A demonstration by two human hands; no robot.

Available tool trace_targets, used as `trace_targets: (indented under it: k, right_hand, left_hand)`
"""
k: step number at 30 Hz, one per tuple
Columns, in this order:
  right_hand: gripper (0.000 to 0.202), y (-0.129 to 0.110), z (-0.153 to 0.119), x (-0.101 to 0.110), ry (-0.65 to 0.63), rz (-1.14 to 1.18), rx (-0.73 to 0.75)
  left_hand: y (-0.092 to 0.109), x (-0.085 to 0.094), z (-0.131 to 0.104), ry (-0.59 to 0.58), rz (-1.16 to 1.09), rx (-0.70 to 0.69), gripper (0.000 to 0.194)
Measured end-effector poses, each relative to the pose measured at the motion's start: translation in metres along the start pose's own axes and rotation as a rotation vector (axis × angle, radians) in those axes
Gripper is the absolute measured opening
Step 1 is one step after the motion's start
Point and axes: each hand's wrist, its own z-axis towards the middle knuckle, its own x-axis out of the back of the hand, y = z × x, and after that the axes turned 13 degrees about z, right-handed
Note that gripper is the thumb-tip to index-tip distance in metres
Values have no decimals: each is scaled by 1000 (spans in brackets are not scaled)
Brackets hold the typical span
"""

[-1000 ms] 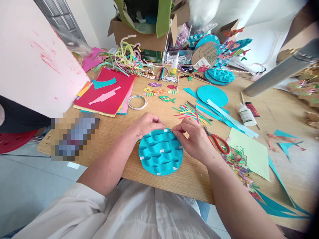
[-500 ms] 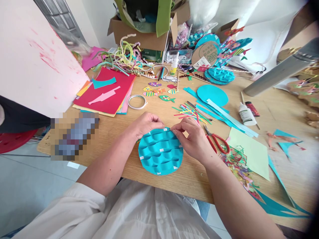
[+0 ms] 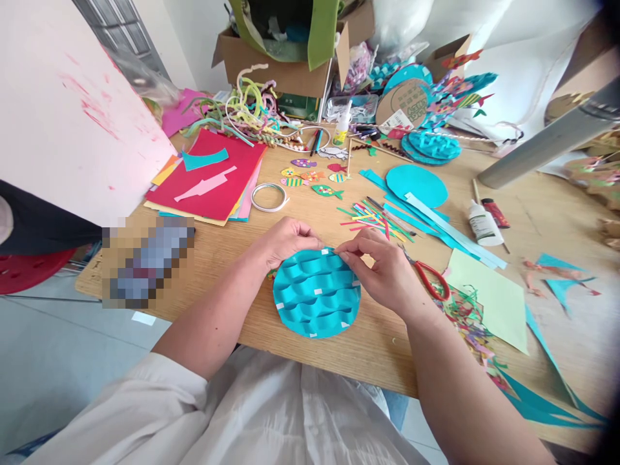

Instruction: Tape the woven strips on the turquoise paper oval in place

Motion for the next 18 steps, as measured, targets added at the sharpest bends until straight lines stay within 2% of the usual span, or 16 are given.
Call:
trace_targets:
  k: [4,18]
  right_hand:
    - [17,0,-1,2,-32,-4,21]
    - [18,1,-1,-2,-16,-69,42]
  left_hand:
    - [2,0,-1,2,5,20,9]
    - [0,-1,1,19,66,2,9]
